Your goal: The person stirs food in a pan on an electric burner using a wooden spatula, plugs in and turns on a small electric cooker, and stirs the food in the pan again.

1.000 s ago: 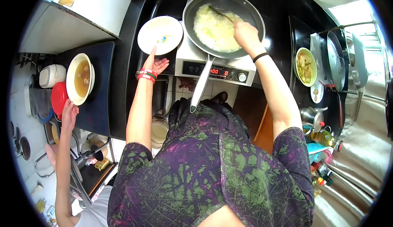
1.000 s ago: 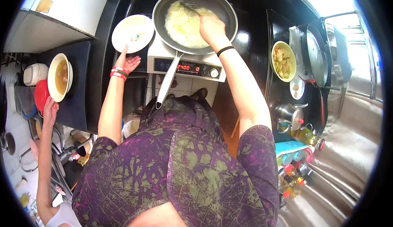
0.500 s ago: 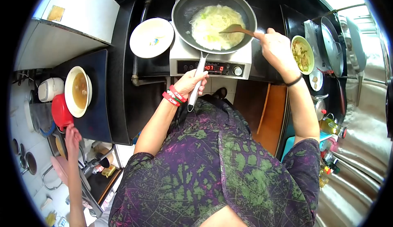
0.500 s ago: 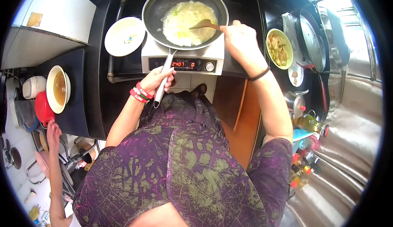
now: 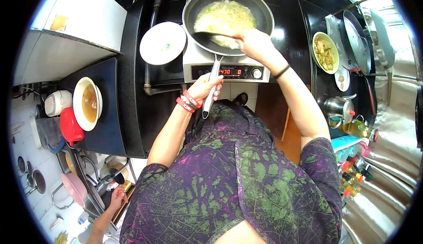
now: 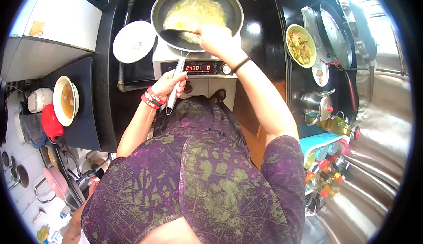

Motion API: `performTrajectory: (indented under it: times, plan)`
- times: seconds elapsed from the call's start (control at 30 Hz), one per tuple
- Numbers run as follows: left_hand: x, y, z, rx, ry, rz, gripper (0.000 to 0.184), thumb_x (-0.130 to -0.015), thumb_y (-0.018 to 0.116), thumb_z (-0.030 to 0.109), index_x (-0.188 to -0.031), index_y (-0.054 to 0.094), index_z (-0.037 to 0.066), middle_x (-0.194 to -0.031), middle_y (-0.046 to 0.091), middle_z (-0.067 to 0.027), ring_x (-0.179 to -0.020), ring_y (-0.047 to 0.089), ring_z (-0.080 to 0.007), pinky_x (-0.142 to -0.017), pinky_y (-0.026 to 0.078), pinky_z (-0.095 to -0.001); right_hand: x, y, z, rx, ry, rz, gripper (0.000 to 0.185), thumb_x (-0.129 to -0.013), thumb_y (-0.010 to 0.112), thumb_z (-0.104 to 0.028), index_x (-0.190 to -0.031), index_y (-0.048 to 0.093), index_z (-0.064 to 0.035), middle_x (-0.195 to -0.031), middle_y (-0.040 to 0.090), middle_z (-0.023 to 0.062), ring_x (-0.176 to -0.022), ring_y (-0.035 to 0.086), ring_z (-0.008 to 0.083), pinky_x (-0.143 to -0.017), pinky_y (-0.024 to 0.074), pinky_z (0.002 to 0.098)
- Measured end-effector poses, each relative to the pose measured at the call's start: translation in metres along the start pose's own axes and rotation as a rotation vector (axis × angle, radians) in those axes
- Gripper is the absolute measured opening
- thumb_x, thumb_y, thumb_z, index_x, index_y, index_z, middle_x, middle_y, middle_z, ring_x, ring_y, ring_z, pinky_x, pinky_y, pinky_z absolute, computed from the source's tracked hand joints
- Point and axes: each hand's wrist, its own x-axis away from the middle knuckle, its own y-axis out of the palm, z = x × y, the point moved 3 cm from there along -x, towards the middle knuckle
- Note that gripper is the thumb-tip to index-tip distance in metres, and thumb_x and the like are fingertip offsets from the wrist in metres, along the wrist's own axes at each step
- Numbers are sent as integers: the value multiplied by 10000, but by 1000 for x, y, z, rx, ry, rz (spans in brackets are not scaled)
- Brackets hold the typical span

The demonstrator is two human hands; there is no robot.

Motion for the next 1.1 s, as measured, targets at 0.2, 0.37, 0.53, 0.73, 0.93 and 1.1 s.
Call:
performTrajectory:
  times: [0.2,0.37,0.53,0.73,0.93,1.1]
  plan:
    - [0,-2,-2,52,-9,-2,198,-910,592,252,-895,517,69,-639,523,15,-488,489,-63,-420,428,-216,-38,5,13,-35,168,59,245,-846,521,-223,-970,691,-97,-875,661,176,-858,639,321,-776,501,402]
    - [-2,-3,-4,69,1,-8,206,-902,602,254,-892,526,63,-638,529,10,-488,494,-64,-413,433,-215,-38,-27,56,-8,249,250,237,-833,508,-212,-942,689,-105,-889,669,166,-870,646,327,-784,505,425]
    - [-1,-4,-3,43,-23,28,220,-897,610,262,-890,533,56,-640,517,13,-495,487,-63,-418,436,-216,-60,-31,79,223,223,279,240,-810,490,-158,-923,684,-74,-853,667,177,-828,654,329,-741,514,431]
    - [-2,-5,-5,68,-23,10,228,-891,617,266,-889,529,57,-633,508,11,-502,490,-68,-426,443,-219,-50,-24,73,323,112,170,236,-781,473,-121,-815,681,-15,-821,663,198,-799,659,350,-717,523,433]
    - [-1,-3,-2,62,-11,-1,234,-898,609,271,-902,535,49,-634,509,12,-509,483,-69,-429,427,-217,2,-28,78,260,301,51,213,-811,496,-129,-865,687,-51,-823,665,182,-826,655,338,-741,523,426]
    - [-5,-5,-7,101,-11,-33,223,-892,618,273,-880,546,62,-621,510,22,-506,491,-68,-425,431,-215,33,-35,76,112,225,110,230,-851,505,-197,-897,693,-73,-863,648,183,-852,632,335,-777,505,412]
